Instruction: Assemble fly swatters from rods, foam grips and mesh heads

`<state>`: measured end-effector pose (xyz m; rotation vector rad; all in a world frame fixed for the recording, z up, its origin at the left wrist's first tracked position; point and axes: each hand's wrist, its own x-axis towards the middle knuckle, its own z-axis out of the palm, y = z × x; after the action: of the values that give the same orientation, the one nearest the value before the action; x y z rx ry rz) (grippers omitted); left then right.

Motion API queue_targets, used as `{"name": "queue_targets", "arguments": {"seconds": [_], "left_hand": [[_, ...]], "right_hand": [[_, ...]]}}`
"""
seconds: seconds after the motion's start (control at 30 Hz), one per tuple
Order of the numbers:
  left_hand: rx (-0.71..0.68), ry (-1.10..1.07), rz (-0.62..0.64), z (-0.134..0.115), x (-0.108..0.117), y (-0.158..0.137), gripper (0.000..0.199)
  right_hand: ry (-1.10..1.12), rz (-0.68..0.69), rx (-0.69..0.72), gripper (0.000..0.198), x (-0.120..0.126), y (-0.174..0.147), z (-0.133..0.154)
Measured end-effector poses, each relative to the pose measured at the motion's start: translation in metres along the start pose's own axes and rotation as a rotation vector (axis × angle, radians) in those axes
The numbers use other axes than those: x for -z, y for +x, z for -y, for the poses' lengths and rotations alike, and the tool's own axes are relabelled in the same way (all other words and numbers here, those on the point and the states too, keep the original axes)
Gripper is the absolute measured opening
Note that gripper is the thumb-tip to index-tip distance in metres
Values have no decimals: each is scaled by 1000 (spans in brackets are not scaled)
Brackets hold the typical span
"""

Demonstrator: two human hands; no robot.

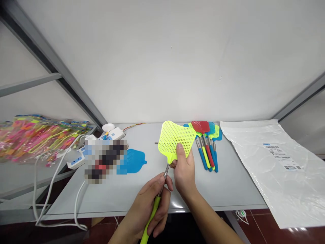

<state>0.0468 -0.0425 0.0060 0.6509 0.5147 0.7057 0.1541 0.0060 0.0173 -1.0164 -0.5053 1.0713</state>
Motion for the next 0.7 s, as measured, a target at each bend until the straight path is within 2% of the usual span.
{"name": "queue_targets", "arguments": {"seconds": [0.2, 0.3, 0.5, 0.7], "left_hand": [[-51, -23, 55, -3, -5, -10, 30], [-62, 62, 12, -6, -6, -16, 31], [-61, 306, -150, -10, -9, -24, 35], [-103, 256, -107, -14, -12, -27, 32]], "right_hand": [[-21, 98, 27, 24, -3, -9, 10], [-37, 150, 38, 22, -4, -14, 13], [-25, 224, 22, 27, -8, -27, 12], [39, 257, -46, 33, -10, -36, 8]]}}
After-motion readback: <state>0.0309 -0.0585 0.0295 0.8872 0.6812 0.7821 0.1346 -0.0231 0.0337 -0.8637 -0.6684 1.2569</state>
